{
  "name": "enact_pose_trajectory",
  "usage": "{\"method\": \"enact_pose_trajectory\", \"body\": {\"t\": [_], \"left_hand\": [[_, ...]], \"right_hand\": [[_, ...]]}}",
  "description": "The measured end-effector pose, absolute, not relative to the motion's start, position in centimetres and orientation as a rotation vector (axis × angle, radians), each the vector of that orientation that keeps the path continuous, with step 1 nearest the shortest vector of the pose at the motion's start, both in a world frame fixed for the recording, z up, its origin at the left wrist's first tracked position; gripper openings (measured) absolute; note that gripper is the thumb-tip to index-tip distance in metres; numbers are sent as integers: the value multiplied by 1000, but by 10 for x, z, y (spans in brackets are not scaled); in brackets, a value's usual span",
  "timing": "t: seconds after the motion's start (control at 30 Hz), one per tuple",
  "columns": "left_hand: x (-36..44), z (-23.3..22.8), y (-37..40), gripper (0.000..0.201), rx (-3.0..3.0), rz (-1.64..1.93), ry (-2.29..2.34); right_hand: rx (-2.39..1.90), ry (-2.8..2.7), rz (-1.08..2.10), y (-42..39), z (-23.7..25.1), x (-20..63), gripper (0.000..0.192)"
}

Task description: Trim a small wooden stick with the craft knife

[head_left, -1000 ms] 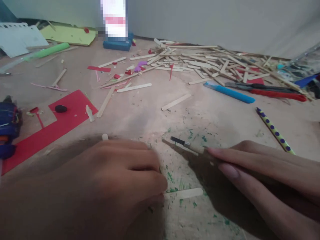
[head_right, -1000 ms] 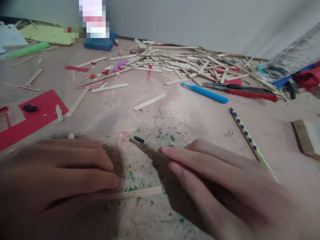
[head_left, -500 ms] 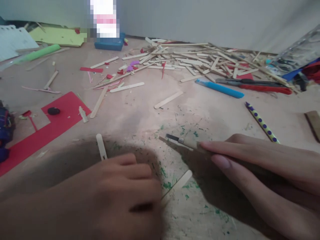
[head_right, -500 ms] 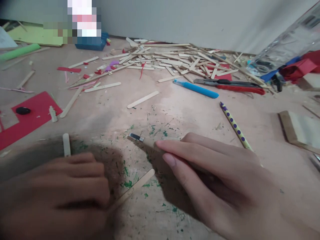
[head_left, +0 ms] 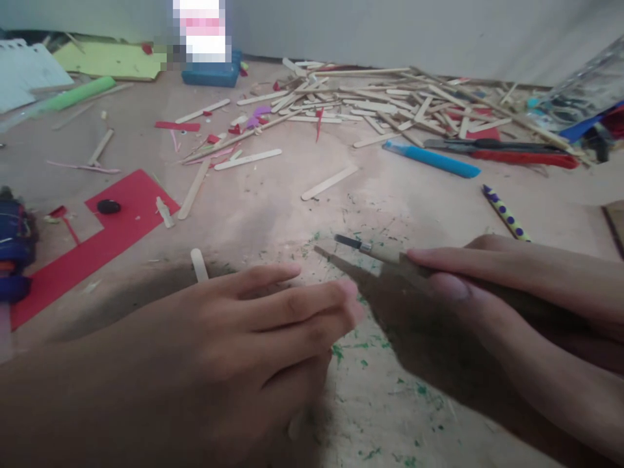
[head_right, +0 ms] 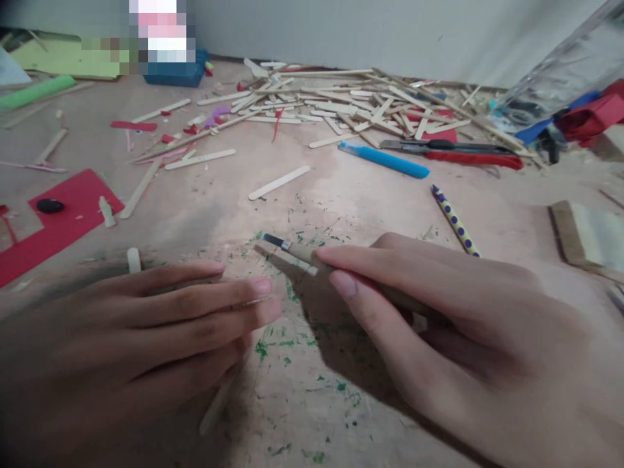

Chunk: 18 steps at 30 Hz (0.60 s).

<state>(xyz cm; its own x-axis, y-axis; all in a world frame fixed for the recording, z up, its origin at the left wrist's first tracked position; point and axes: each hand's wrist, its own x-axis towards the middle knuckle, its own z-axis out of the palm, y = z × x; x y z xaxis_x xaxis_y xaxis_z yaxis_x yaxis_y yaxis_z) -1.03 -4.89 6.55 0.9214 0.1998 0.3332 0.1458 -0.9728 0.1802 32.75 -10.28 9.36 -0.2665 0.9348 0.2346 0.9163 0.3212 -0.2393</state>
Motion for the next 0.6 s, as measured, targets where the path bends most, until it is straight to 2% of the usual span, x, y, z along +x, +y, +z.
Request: {"method": "enact_pose_trajectory", "body": {"t": [0.17,0.37,0.53,0.6], "left_hand": [[-11,69,-52,28,2830,622,366],[-7,67,-46,41,2844,566,227],[-9,68,-48,49,2905,573,493],[-11,70,-52,42,2818,595,604]], "right_hand": [[-1693,-2043,159,-109,88,328,19],[-1793,-2022,200,-111,94,320,23],[-1767,-2028,188,-110,91,325,23],[-1743,-2040,167,-110,88,335,24]]}}
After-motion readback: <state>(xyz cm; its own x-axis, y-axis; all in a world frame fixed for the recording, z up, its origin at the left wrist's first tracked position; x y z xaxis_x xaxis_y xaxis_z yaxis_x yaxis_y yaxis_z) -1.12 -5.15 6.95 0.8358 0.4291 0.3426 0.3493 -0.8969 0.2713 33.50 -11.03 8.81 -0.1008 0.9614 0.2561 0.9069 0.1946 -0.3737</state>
